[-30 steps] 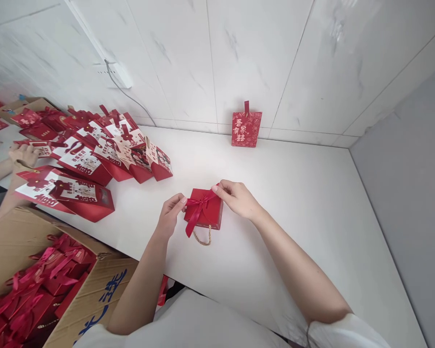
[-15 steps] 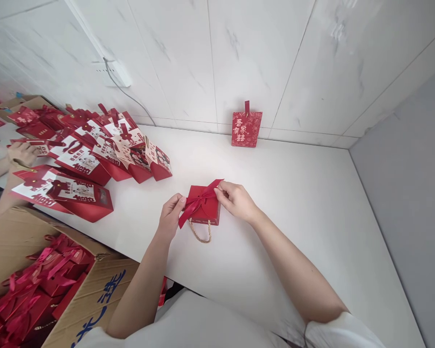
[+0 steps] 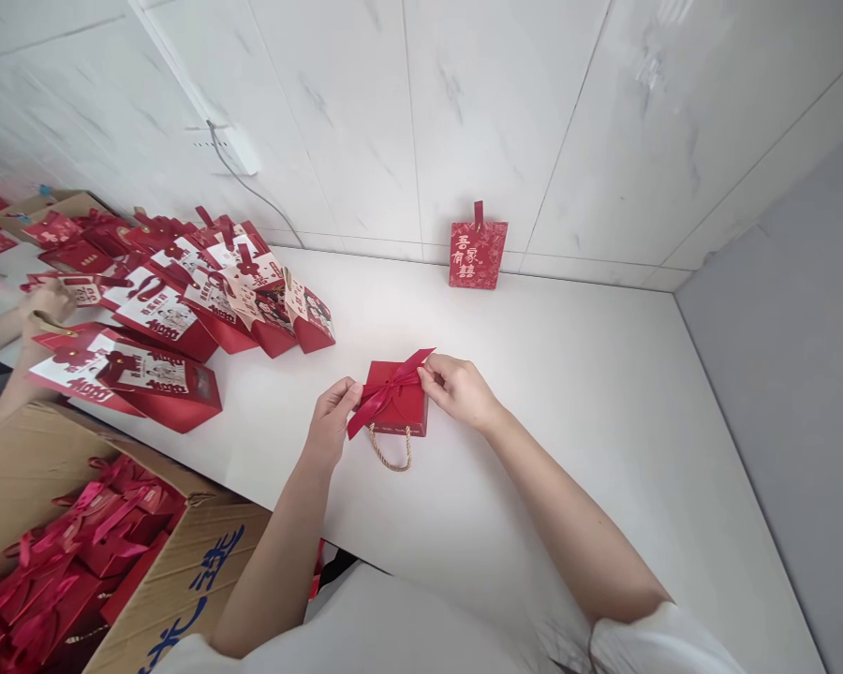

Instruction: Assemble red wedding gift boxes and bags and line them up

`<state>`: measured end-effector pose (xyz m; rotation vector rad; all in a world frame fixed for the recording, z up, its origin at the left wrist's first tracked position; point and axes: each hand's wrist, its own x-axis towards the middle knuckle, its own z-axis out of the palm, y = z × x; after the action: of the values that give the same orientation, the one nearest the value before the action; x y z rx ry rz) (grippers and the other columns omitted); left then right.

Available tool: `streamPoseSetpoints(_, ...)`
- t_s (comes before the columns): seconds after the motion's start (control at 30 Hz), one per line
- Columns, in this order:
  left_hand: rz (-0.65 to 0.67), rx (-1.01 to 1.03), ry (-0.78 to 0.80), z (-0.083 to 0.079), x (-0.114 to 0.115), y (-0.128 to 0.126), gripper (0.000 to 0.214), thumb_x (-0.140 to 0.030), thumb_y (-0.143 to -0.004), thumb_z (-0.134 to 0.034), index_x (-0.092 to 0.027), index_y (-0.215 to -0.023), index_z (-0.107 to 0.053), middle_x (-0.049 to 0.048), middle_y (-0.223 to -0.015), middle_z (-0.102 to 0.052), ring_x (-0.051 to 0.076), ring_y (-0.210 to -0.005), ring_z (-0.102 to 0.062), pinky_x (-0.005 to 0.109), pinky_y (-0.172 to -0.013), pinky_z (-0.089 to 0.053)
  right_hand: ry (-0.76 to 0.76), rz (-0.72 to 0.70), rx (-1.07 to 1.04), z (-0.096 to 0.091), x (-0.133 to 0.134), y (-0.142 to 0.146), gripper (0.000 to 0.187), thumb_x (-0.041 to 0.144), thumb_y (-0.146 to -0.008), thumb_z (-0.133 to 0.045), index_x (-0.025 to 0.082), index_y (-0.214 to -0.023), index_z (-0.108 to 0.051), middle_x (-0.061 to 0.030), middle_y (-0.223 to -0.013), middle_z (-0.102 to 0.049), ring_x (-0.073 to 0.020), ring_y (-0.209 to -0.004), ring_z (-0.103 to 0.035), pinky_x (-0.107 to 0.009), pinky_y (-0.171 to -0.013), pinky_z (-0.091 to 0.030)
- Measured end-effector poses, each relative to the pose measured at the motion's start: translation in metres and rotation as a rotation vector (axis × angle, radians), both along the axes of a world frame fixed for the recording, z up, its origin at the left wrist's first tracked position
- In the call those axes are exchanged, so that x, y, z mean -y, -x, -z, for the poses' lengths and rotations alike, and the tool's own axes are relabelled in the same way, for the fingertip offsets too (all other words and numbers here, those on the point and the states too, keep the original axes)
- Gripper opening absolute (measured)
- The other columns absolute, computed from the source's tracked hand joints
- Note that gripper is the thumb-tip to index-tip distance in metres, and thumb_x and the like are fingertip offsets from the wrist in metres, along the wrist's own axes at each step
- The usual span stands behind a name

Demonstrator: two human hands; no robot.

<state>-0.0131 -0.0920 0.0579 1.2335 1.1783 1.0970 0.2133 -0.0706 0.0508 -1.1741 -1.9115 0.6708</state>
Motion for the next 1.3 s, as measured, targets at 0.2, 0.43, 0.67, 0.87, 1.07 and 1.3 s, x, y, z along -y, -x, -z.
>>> streamPoseSetpoints(0.2, 0.026, -0.039, -0.025, -0.007, 0.002, 0.002, 0.038, -0.042, -0.090, -0.056, -0.017, -0.065, -0.041, -0.0028, -0.062, -0.037, 0.010, -0.059, -0.033, 0.025, -0.059, -0.030, 0.035, -0.012, -0.030, -0.006, 0.000, -0.004, 0.035, 0.043, -0.096, -0.042, 0.022, -0.068, -0.037, 0.0031, -0.060, -0.038, -0.0125, -0.054, -0.030, -0.027, -0.055, -0.029)
streamPoseSetpoints(0.43, 0.014, -0.045, 0.001, 0.010, -0.001, 0.002, 0.040, -0.042, -0.090, -0.055, -0.018, -0.063, -0.037, -0.0025, -0.063, -0.033, 0.011, -0.062, -0.032, 0.025, -0.061, -0.029, 0.079, -0.054, -0.044, 0.004, -0.004, 0.000, 0.036, 0.042, -0.096, -0.042, 0.022, -0.067, -0.035, 0.0043, -0.059, -0.035, -0.0122, -0.054, -0.027, -0.027, -0.054, -0.026)
streamPoseSetpoints(0.67, 0.040, -0.052, 0.071, 0.001, -0.002, 0.006, 0.043, -0.048, -0.093, -0.045, -0.017, -0.063, -0.045, -0.0004, -0.066, -0.044, 0.013, -0.066, -0.040, 0.027, -0.071, -0.035, 0.238, -0.013, 0.013, -0.006, -0.003, -0.007, 0.045, 0.054, -0.096, -0.038, 0.021, -0.066, -0.044, 0.0027, -0.060, -0.044, -0.0132, -0.056, -0.039, -0.027, -0.057, -0.031)
streamPoseSetpoints(0.87, -0.082, -0.126, 0.008, 0.003, -0.001, 0.013, 0.050, -0.053, -0.095, -0.035, -0.018, -0.067, -0.056, 0.0015, -0.067, -0.048, 0.015, -0.069, -0.043, 0.030, -0.078, -0.036, 0.372, 0.081, -0.080, -0.016, -0.001, -0.010, 0.053, 0.062, -0.096, -0.030, 0.021, -0.069, -0.051, 0.0023, -0.061, -0.047, -0.0139, -0.058, -0.043, -0.027, -0.059, -0.033)
streamPoseSetpoints(1.07, -0.037, -0.216, -0.067, -0.005, 0.006, 0.013, 0.037, -0.047, -0.091, -0.052, -0.018, -0.067, -0.050, -0.0008, -0.069, -0.046, 0.014, -0.071, -0.044, 0.027, -0.075, -0.035, 0.280, 0.021, -0.162, -0.016, 0.000, -0.001, 0.044, 0.056, -0.096, -0.039, 0.021, -0.069, -0.042, 0.0040, -0.063, -0.042, -0.0126, -0.060, -0.038, -0.026, -0.060, -0.031)
streamPoseSetpoints(1.3, -0.040, -0.268, -0.101, -0.008, 0.008, 0.006, 0.034, -0.043, -0.093, -0.048, -0.019, -0.069, -0.046, -0.0008, -0.070, -0.045, 0.014, -0.070, -0.042, 0.026, -0.070, -0.035, 0.234, -0.006, -0.168, -0.011, 0.000, 0.004, 0.037, 0.050, -0.098, -0.038, 0.022, -0.075, -0.045, 0.0034, -0.066, -0.044, -0.0131, -0.061, -0.037, -0.027, -0.061, -0.032)
